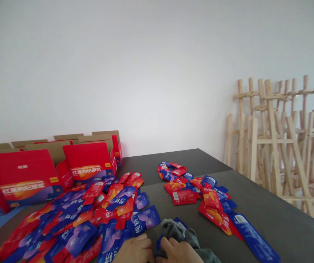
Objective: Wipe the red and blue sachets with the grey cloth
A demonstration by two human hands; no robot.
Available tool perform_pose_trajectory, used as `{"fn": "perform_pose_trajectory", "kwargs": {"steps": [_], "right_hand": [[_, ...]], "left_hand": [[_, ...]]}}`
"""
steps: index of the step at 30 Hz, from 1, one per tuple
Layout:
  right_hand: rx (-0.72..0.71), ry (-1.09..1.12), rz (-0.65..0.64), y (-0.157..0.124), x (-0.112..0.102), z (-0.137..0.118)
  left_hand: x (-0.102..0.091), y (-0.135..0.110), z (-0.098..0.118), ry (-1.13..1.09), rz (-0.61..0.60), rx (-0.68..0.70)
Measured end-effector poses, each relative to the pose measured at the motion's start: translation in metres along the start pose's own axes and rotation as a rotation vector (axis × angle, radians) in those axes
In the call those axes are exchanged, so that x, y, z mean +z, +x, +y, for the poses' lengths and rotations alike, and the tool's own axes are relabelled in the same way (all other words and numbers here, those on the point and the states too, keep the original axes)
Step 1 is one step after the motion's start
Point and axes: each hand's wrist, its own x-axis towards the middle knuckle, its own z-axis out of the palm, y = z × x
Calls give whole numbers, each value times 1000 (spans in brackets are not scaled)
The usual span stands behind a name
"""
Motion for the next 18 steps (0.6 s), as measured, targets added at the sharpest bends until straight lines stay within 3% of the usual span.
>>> {"fn": "perform_pose_trajectory", "kwargs": {"steps": [3, 10, 14, 18], "right_hand": [[67, 3, -25, 9, -3, 2], [370, 24, -347, 18, -26, 29], [426, -5, -400, 3, -26, 47], [435, -91, -383, -21, -15, 53]], "left_hand": [[11, 1, -2, 100, 72, 63], [13, 3, -5, 131, 94, 114], [12, 4, -6, 125, 109, 123], [23, 4, -9, 128, 151, 136]]}}
